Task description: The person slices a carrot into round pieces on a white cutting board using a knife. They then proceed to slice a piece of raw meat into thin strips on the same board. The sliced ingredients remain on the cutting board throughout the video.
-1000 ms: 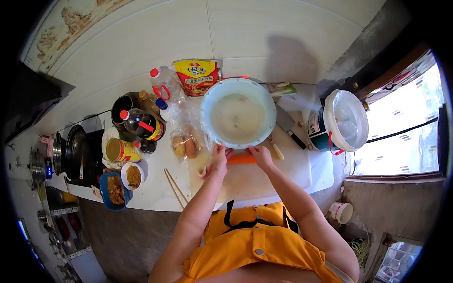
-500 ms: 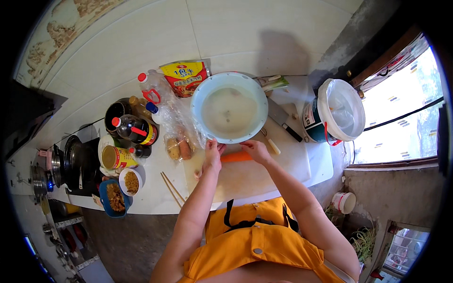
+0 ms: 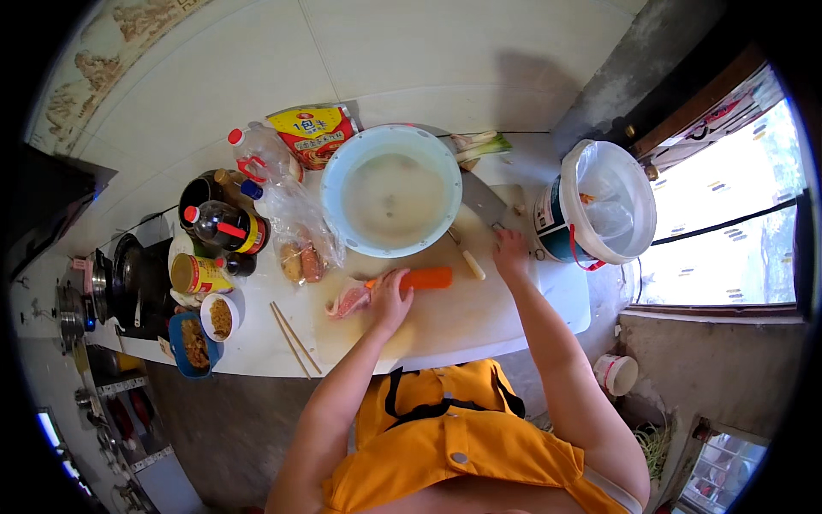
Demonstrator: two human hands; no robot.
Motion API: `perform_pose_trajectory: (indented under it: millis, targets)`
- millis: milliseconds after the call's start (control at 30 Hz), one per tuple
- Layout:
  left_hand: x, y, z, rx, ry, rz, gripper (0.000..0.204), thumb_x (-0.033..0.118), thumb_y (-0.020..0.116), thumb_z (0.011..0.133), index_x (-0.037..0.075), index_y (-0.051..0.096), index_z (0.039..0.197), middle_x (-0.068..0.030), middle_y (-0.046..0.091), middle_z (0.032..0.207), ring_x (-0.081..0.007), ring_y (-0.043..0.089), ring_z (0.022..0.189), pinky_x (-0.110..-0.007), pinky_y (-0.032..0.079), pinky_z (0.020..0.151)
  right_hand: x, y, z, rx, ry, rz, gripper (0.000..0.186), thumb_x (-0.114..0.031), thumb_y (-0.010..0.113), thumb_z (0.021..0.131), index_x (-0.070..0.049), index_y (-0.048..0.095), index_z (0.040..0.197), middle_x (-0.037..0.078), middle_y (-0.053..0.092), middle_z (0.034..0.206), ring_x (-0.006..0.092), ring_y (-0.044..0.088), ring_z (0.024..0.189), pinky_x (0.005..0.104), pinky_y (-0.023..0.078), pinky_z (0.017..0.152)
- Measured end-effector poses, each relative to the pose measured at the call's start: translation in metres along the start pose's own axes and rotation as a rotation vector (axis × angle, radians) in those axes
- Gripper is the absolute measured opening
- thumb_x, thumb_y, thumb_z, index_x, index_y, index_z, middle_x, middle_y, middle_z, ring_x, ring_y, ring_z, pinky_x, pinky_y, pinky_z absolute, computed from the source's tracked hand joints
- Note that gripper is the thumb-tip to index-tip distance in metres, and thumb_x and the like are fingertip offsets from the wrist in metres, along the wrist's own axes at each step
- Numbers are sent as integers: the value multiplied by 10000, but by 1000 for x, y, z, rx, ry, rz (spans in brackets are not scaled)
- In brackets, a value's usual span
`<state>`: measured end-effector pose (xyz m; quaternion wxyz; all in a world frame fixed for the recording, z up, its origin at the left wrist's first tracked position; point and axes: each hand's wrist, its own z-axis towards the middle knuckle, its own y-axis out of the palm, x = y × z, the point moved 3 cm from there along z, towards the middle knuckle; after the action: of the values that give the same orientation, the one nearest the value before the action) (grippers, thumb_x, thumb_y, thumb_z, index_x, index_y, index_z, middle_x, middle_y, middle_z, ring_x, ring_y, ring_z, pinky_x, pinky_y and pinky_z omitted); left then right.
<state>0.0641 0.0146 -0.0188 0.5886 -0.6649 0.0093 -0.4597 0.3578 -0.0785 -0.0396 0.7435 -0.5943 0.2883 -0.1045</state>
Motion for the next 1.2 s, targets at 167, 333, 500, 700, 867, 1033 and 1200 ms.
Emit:
perform_pose_trajectory:
  millis: [167,333,500,700,867,1033,1200]
  targets:
    - [18,18,4,-206,33,313,560,239,692,779,121,489,1287,-58,519,1274,-250,420,1237,-474,321,1028,-49,16,-7,-386,-73,67,320,-241,644,792,-119,561,1076,82,568,1086,276,557,1032,424,494,815]
    - [23,42,17,-305,-37,347,596,312,706,775,149,486,1305,-62,520,1263,-282,415,1239,-482,324,1005,-26,56,-7,-211,-57,-14,280,-217,633,806,-118,568,1060,79,573,1075,279,579,990,422,510,785]
    - [34,54,15,-201,-70,389,572,342,715,758,151,519,1261,-70,557,1201,-284,479,1156,-473,354,963,-7,49,37,-195,-107,-57,288,-209,648,802,-118,553,1058,96,562,1087,305,560,991,426,493,805]
    - [62,66,14,-246,-121,292,560,350,689,785,136,505,1268,-83,528,1239,-309,449,1186,-483,343,967,27,15,32,36,75,47,349,-194,698,767,-103,537,1063,95,564,1027,308,552,980,431,478,814]
    - [72,82,13,-155,-84,250,542,360,659,810,110,505,1265,-82,531,1211,-301,457,1159,-480,345,961,28,11,24,-135,-1,-26,323,-195,658,804,-80,525,1075,124,576,998,347,576,949,454,487,798]
    - [81,85,15,-129,-34,249,544,381,631,832,103,500,1281,-83,535,1206,-295,461,1152,-474,333,971,33,-5,21,-117,84,129,346,-303,601,859,-45,509,1069,185,638,928,384,631,863,480,501,736]
    - [76,88,17,-170,-26,292,557,395,621,838,115,488,1301,-80,538,1213,-286,468,1150,-468,335,968,38,-47,-19,-149,147,361,373,-353,593,879,-59,498,1087,209,660,858,393,641,795,489,494,693]
